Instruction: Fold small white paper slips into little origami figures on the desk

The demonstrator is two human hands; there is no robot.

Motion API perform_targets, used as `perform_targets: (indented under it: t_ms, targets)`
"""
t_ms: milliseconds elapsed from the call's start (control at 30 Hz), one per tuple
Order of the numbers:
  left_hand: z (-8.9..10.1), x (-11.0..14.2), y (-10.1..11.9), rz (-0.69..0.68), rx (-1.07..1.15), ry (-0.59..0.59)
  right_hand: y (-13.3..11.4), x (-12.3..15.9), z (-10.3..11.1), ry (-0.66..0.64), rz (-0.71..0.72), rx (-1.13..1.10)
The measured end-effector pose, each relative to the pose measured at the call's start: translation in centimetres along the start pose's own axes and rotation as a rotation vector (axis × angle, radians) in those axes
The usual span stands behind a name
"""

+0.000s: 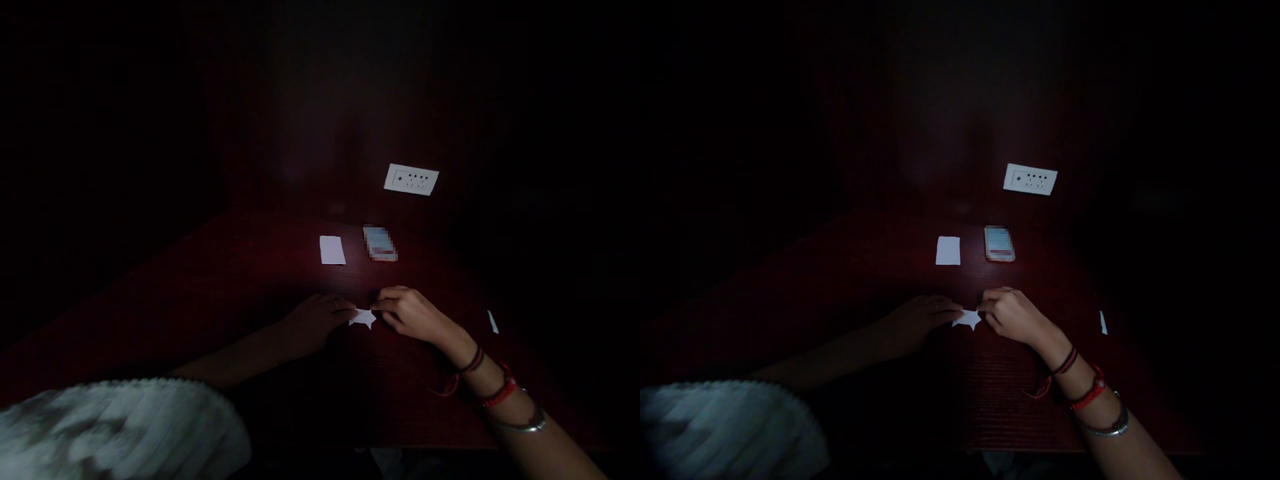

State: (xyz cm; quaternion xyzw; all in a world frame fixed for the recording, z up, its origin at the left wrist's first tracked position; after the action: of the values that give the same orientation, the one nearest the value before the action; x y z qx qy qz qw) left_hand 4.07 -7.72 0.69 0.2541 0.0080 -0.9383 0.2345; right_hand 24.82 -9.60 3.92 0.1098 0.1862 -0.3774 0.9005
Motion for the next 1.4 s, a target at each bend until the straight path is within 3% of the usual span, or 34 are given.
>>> perform_targets:
  t_ms: [233,467,700,833,967,1067,1200,1300,1400]
  targets:
    - [0.6,-0.7,0.6,0.024,-0.048,0.083,-0.3,-0.5,-0.2,0.049,-0.076,-0.231]
    - [0.6,-1.3,0.8,0.096,-0.073,0.067,-0.6,-0.7,-0.2,0.010,-0.088,-0.418]
    - [1.3,-1.3,0.4,0.289,0.264,0.132,-0.6,-0.6,-0.1,0.087,-0.141,-0.508]
    - [1.7,-1.5,0.6,0.361,0.406,0.128,-0.5,-0.7,-0.3,0.151,-0.244,-0.556]
    - [1.7,-1.5,0.7,0.353,0.481,0.137,0.3,-0.6,-1.5,0.101,-0.404,-0.664]
    - [1.4,-1.3,0.3,0.341,0.410,0.165,0.9,-0.5,-2.3,0.021,-0.457,-0.765]
    - [1.0,-1.0,0.0,0.159,0.270,0.139,1.2,-0.4,-2.2,0.117,-0.522,-0.662]
    - [1.0,-1.0,0.2,0.031,0.217,0.102,1.1,-0.3,-1.6,0.165,-0.502,-0.600]
    - [1.2,-1.0,0.2,0.037,0.177,0.102,0.8,-0.3,-1.5,0.109,-0.462,-0.645]
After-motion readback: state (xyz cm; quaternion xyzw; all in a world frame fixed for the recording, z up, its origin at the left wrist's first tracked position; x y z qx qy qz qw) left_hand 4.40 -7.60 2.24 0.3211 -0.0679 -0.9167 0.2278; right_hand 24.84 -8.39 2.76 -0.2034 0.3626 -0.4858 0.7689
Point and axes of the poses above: each hand's wrist, its own x-axis away from the middle knuckle, its own z-axis out of the back of the hand, y = z × x, the point moved 1 cm from there along -x, towards the middle knuckle, and after that the axes turned 15 degrees about y, right-handed, at the moved point
